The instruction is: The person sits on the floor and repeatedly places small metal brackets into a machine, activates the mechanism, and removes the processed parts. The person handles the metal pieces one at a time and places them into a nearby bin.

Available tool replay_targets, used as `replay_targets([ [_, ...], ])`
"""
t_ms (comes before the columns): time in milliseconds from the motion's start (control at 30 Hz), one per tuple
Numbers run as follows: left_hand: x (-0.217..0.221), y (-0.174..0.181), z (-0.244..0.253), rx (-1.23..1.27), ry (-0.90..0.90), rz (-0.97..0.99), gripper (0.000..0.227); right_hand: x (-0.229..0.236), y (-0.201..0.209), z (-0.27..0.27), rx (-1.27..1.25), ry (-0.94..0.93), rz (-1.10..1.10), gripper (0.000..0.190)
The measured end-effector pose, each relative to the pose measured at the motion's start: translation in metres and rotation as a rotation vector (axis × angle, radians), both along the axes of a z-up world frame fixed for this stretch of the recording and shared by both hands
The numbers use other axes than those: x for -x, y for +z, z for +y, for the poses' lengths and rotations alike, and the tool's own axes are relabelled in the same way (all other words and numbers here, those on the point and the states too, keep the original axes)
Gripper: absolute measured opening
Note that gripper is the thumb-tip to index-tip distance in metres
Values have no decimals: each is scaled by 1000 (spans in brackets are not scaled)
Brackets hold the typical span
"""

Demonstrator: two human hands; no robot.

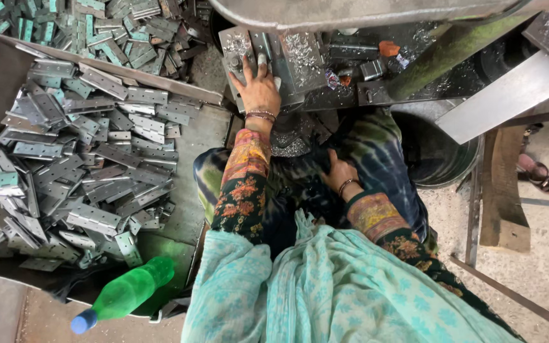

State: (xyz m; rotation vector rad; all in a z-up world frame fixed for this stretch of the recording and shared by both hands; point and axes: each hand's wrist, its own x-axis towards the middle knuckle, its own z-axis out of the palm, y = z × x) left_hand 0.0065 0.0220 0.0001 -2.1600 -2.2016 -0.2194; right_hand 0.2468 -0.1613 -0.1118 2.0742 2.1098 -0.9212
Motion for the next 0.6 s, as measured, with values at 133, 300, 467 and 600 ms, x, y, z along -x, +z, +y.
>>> replay_targets([
  [133,1,17,-12,27,-28,-32,42,-3,-5,0,1,-32,-18,89],
  [300,20,55,-39,-176,0,-292,49,-10,51,18,-6,56,-31,89],
  [467,105,60,-63,-355,138,-396,40,-18,99,30,-89,158,-37,85],
  [600,179,20,-107,-168,354,-318,35,-11,113,31,-107,161,-77,87],
])
